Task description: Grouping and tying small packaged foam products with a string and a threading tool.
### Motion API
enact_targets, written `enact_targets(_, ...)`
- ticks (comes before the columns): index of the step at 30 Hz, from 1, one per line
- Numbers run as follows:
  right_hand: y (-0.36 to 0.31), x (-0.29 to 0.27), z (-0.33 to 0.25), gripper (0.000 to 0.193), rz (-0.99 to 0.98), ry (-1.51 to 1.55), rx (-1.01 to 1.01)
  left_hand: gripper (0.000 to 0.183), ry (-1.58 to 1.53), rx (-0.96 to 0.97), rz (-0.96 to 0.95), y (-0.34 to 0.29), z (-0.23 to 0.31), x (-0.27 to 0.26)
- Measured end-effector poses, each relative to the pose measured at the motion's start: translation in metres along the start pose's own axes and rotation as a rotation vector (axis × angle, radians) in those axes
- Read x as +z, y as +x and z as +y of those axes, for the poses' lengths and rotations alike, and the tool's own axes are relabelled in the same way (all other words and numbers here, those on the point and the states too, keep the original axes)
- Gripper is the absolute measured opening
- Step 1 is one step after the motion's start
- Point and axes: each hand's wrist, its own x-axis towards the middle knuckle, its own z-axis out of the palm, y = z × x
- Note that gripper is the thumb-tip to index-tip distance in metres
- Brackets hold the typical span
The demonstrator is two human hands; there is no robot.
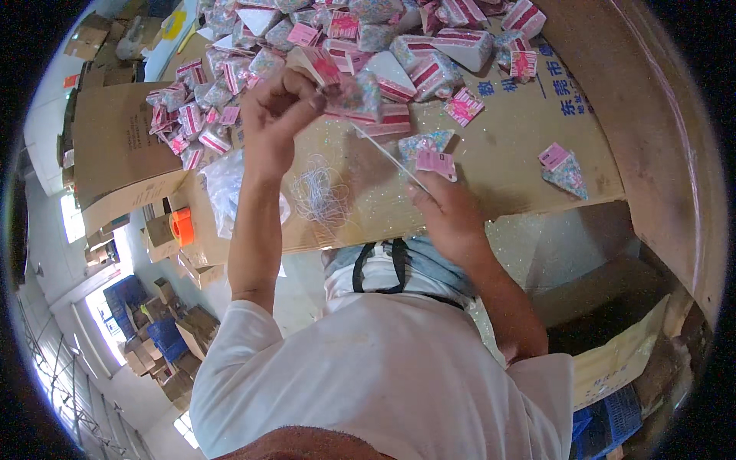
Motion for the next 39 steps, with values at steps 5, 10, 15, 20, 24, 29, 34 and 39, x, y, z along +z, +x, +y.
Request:
enact_targets(5,0.0,-0.002,-0.014,0.03,-0.084,0.08,0.116,0.015,0.685,0.437,-0.163,-0.015,0.016,0.013)
enact_targets(10,-0.008,0.004,-0.005,0.03,0.077,0.247,0.105,0.021,0.637,0.49,0.101,-0.03,-0.003,0.001)
enact_targets(15,-0.007,-0.003,-0.005,0.029,0.051,0.293,0.135,0.047,1.07,0.419,-0.158,-0.021,-0.052,0.023)
enact_targets(20,-0.008,0.002,-0.01,0.026,0.145,0.298,0.11,0.056,0.545,-0.089,0.047,-0.024,-0.071,-0.002)
enact_targets(24,-0.007,0.002,-0.005,0.023,0.101,0.138,0.012,0.074,-0.713,-0.348,0.094,-0.031,-0.057,-0.033)
enact_targets(29,0.001,0.004,-0.022,0.028,0.001,0.022,0.01,0.08,-1.2,-0.226,-0.055,-0.042,-0.058,-0.049)
enact_targets(34,0.006,0.003,-0.037,0.024,-0.099,-0.067,0.015,0.072,-1.126,-0.191,0.072,-0.045,-0.04,-0.047)
enact_targets(39,0.002,0.01,-0.026,0.024,0.027,-0.041,-0.13,0.073,-1.17,-0.157,0.013,-0.048,-0.04,-0.051)
